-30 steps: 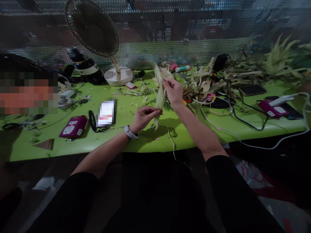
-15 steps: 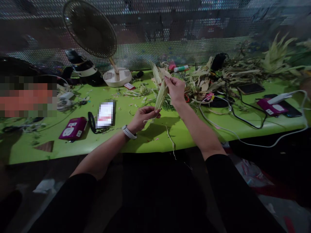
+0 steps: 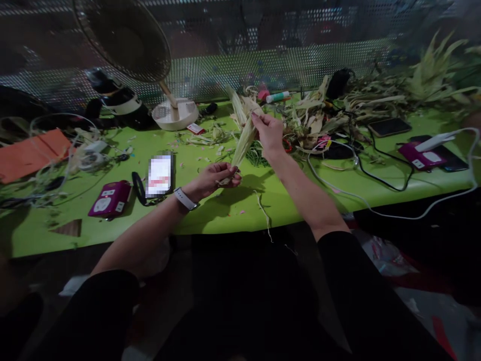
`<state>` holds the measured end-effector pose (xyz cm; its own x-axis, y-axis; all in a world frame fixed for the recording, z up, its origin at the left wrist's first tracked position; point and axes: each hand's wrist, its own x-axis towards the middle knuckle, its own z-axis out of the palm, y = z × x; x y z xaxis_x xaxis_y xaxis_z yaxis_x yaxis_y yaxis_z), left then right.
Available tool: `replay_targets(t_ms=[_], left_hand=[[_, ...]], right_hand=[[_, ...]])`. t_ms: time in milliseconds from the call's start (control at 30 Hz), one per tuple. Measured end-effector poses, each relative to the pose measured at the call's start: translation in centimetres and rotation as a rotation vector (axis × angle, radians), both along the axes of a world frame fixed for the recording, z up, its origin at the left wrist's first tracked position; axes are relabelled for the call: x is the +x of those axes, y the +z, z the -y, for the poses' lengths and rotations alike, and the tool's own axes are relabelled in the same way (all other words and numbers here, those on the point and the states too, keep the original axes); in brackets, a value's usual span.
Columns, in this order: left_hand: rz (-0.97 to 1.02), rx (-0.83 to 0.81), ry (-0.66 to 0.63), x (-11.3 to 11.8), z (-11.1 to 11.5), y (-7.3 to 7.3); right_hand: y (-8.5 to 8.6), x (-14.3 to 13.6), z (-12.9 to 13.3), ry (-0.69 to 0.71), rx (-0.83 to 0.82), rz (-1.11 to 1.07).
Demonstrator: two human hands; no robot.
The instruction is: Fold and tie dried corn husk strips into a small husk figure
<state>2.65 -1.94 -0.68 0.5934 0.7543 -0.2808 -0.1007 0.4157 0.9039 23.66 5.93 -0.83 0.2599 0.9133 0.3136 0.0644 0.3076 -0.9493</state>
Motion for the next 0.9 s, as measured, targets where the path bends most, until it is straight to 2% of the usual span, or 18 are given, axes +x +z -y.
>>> replay_targets(t_ms=[300, 433, 567, 700, 800, 900], left_hand=[[0.017, 0.157, 0.078, -2.2, -0.2, -0.7], [0.032, 0.162, 0.064, -3.1, 0.0, -0.1], [0.059, 0.107, 0.049, -3.9, -0.2, 0.5], [0.110, 0.056, 0.147, -4.8, -1.0, 1.4], [0.186, 0.050, 0.286, -5.6, -1.5, 2.3], [0.236, 0.049, 0.388, -6.2, -1.8, 2.9]], right_hand=[[-0.2, -1.3, 1.1, -0.016, -0.188, -0.206], [0.2, -1.8, 1.0, -0.021, -0.270, -0.244], [1.3, -2.2, -0.3, 0.060, -0.269, -0.202], [2.3, -3.3, -2.3, 0.109, -0.255, -0.138], [2.6, -4.8, -3.9, 0.128, -0.311, -0.136], [2.6, -6.4, -5.3, 0.167, -0.277, -0.152]])
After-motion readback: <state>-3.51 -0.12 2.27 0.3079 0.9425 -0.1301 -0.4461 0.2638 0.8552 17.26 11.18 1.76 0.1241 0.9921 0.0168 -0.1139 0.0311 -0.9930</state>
